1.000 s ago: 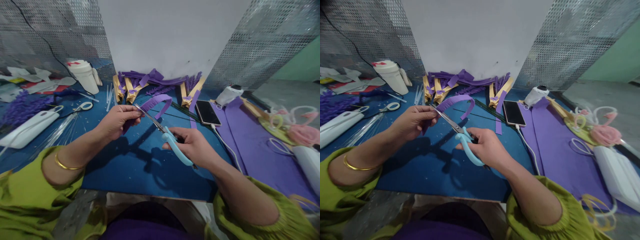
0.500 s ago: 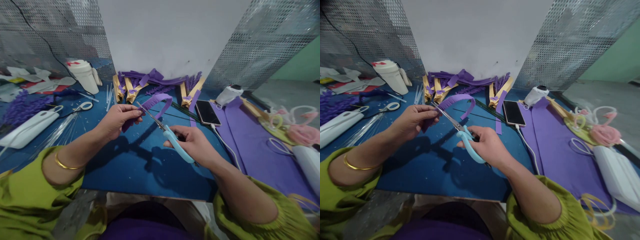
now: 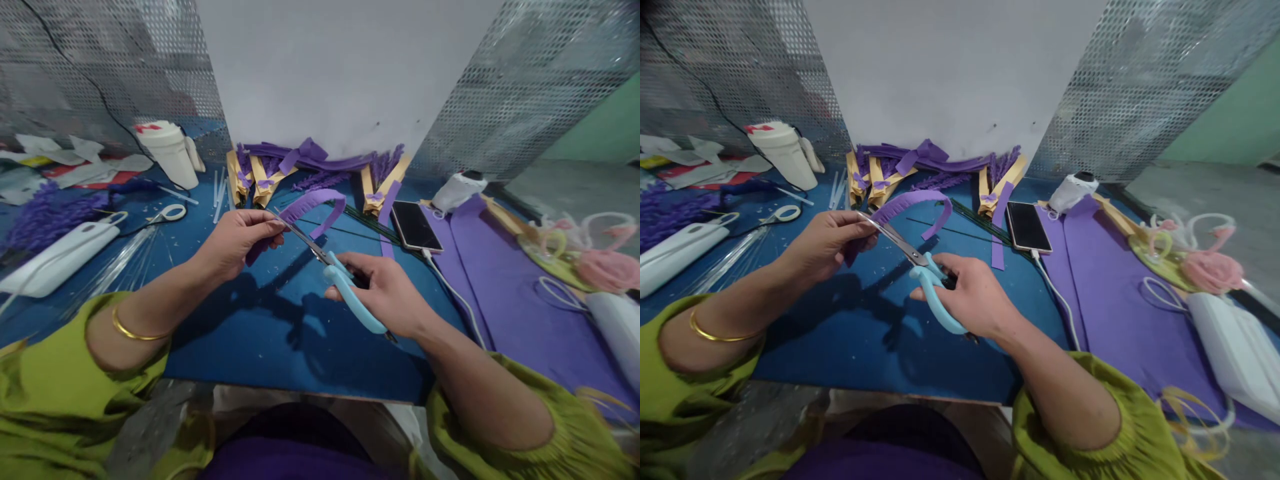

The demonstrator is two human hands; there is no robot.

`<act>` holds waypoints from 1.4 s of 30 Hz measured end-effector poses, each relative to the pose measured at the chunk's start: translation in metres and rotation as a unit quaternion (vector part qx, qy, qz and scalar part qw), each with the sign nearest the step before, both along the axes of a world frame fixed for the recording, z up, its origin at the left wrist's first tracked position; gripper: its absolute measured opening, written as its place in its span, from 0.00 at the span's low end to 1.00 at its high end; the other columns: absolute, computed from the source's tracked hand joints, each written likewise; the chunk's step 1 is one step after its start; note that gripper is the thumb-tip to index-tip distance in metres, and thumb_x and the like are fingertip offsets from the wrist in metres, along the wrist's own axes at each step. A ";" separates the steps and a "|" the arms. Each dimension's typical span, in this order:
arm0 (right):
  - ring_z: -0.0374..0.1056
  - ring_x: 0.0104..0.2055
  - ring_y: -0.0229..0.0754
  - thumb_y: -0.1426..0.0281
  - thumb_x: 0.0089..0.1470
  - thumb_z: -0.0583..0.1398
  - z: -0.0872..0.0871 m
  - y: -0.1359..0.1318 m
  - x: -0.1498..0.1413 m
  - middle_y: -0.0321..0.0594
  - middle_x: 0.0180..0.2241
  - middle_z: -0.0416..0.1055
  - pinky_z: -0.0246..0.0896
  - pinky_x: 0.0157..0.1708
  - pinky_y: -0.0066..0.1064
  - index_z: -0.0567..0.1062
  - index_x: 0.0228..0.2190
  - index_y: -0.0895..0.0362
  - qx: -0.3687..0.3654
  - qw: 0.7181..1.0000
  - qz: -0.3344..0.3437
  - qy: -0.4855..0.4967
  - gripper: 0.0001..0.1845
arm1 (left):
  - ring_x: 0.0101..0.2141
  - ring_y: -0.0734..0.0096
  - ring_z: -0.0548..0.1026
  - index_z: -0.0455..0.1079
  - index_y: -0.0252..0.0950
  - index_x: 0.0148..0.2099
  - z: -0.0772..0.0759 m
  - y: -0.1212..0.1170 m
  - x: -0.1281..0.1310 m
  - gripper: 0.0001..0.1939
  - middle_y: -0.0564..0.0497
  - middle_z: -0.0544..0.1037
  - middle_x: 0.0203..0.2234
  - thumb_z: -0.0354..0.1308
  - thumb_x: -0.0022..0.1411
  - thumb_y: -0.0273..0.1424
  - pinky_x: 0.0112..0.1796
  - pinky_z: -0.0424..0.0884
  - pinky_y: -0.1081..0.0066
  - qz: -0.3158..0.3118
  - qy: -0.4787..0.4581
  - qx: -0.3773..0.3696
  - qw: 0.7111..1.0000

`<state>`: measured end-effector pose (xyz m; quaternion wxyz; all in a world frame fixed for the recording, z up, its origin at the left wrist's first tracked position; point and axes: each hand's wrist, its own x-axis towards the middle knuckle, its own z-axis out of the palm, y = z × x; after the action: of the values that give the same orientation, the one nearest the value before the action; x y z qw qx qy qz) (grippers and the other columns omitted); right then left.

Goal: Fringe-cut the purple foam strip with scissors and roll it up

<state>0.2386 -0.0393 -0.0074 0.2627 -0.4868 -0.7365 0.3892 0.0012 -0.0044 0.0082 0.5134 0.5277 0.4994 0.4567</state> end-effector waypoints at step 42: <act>0.55 0.25 0.35 0.59 0.49 0.66 -0.001 0.001 0.004 0.33 0.25 0.64 0.49 0.24 0.28 0.76 0.32 0.56 -0.043 0.997 0.039 0.050 0.14 | 0.17 0.80 0.67 0.74 0.32 0.24 0.011 0.000 0.002 0.05 0.53 0.73 0.15 0.62 0.50 0.23 0.17 0.60 0.80 -0.023 -0.057 -0.074 0.995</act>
<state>0.2430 -0.0383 -0.0085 0.2627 -0.4487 -0.7237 0.4539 0.0027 -0.0046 0.0192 0.5887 0.4732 0.4895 0.4359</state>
